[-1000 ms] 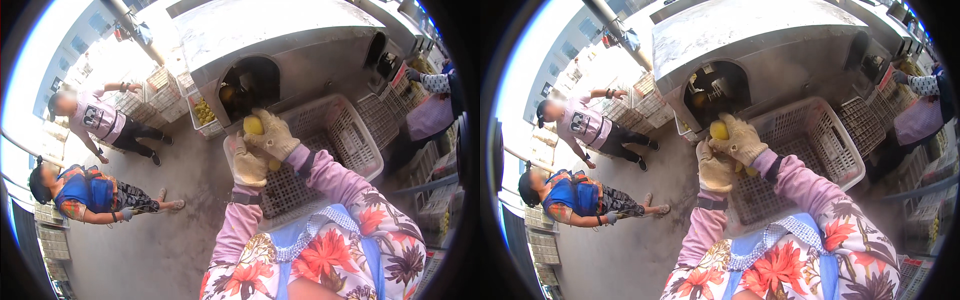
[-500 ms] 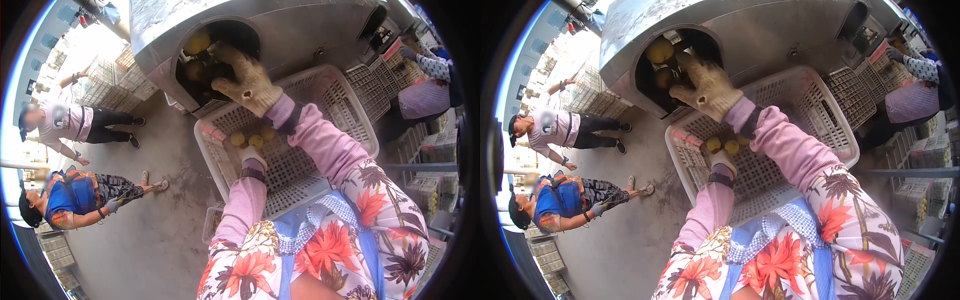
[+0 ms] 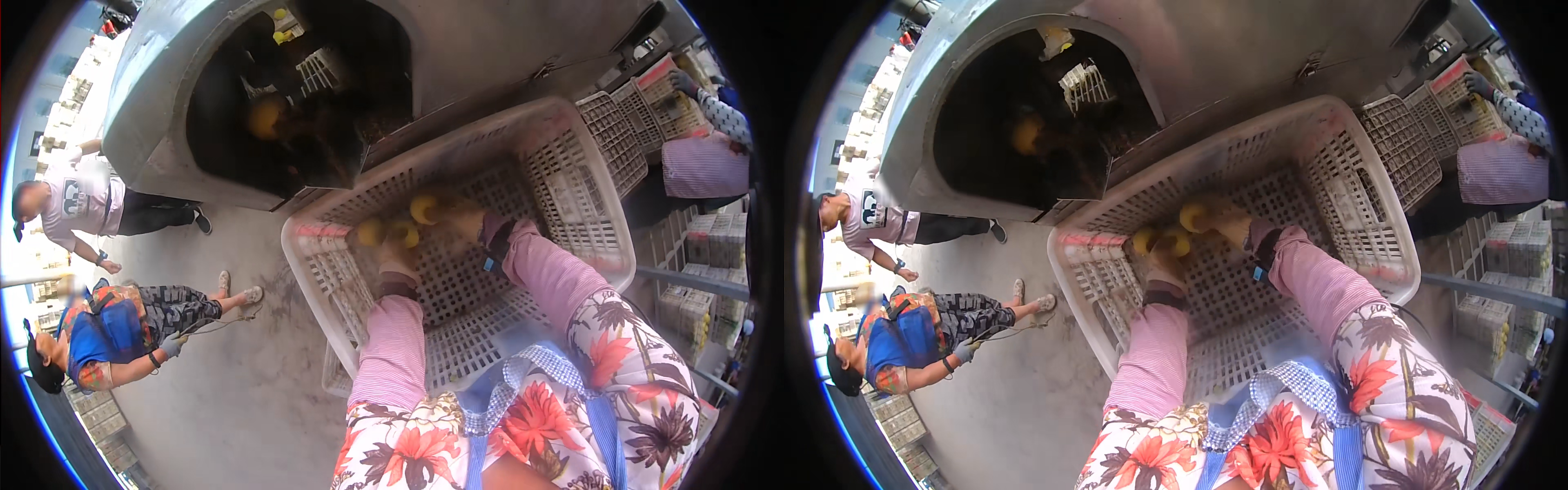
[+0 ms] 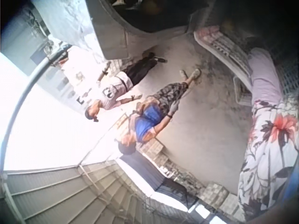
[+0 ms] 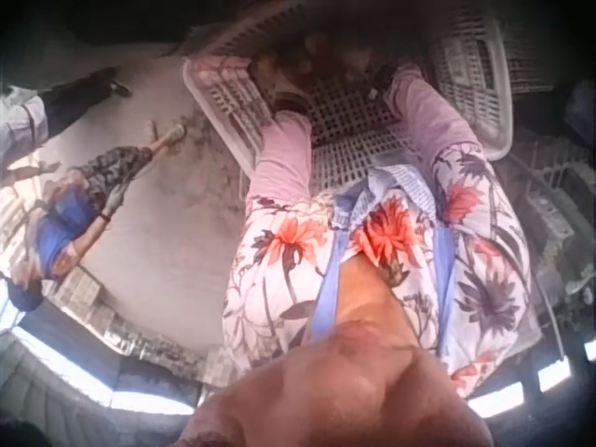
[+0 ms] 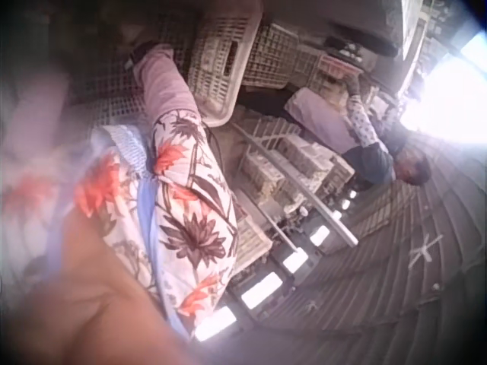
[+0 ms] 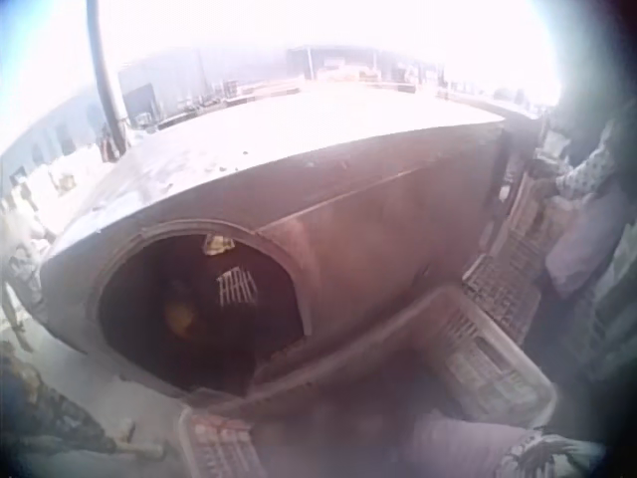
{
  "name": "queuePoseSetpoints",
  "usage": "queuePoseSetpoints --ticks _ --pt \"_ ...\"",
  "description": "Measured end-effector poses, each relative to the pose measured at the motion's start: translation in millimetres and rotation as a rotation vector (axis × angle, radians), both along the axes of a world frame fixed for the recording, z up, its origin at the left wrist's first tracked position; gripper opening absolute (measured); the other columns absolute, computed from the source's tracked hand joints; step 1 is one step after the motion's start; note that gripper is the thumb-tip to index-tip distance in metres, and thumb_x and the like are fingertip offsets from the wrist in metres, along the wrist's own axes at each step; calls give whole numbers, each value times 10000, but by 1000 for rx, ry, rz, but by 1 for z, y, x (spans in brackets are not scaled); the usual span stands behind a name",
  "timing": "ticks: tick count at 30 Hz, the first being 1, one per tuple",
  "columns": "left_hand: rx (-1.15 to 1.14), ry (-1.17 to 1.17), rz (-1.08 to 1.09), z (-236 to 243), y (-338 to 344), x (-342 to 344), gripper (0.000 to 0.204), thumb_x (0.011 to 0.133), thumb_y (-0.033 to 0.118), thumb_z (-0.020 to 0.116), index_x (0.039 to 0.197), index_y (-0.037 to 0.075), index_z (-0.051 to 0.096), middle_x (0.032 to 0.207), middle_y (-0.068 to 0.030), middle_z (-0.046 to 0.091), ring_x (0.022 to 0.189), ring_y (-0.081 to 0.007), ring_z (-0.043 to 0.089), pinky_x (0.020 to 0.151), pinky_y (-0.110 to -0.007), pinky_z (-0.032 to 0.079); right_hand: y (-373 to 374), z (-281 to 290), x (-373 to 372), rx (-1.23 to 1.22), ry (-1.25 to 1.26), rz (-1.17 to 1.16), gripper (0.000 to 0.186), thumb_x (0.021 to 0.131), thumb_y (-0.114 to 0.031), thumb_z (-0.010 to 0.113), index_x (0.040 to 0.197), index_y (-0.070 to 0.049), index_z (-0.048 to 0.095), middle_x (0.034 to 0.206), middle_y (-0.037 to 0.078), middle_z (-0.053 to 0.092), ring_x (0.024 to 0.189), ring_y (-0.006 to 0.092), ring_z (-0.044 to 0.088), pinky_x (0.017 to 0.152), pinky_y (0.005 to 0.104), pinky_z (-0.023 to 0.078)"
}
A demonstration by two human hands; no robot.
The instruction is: The person picks yellow citrus fruits from a white plastic crate and places them into a processing machine. The person repeats this action continuously, handling the fruit one at a time or in small groups.
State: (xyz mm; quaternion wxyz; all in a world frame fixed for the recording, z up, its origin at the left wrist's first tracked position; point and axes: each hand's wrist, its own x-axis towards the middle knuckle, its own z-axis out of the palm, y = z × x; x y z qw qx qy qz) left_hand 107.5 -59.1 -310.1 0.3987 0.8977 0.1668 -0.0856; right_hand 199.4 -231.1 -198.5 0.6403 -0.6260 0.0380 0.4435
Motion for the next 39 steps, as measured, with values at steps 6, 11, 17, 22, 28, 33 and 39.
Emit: queuePoseSetpoints --ticks 6,11,17,22,28,33,39 --pt "96 -611 145 129 -18 -26 554 862 105 836 1343 34 571 1280 -151 637 1132 -274 651 949 -365 561 -8 97 -17 289 -323 172 666 974 -231 631 1565 -37 393 1435 176 569 1265 343 610 1058 476 508" --pt "-853 -529 692 195 -29 -37 648 922 113 809 1468 56 464 1334 -108 578 1138 -250 618 979 -358 547 -10 159 -53 232 -336 92 711 932 -183 691 1560 -21 402 1409 184 586 1253 284 608 1099 387 470" --pt "-868 -612 765 234 -22 -48 518 969 33 721 1417 139 482 1291 -99 600 1100 -234 651 909 -364 606 11 186 -89 -84 -556 178 704 846 -255 831 1422 -2 515 1279 188 638 1108 235 656 951 354 551" --pt "-1222 -816 722 273 3 -62 500 986 58 715 1419 147 481 1315 -105 586 1137 -251 638 908 -384 613 53 201 -85 19 -792 26 757 823 -329 854 1429 -30 512 1235 221 651 1092 327 674 961 407 561" --pt "-1146 -815 832 295 33 -72 547 982 88 726 1448 134 444 1389 -123 556 1188 -284 619 920 -419 633 111 227 5 -484 -1605 45 651 878 -394 799 1391 -78 553 1227 245 669 1120 426 660 959 488 543" --pt "-1275 -782 789 281 40 -76 555 979 59 718 1454 156 446 1405 -120 547 1203 -295 614 929 -448 631 136 207 33 -381 -1578 -9 613 905 -455 754 1346 -60 594 1161 203 725 1017 419 696 916 478 555" --pt "-1190 -862 437 283 47 -62 455 1050 92 596 1480 108 451 1363 -103 570 1183 -258 624 975 -416 595 164 297 71 -762 -1244 356 604 986 -551 619 1305 -40 650 1062 218 747 971 420 715 889 461 571"
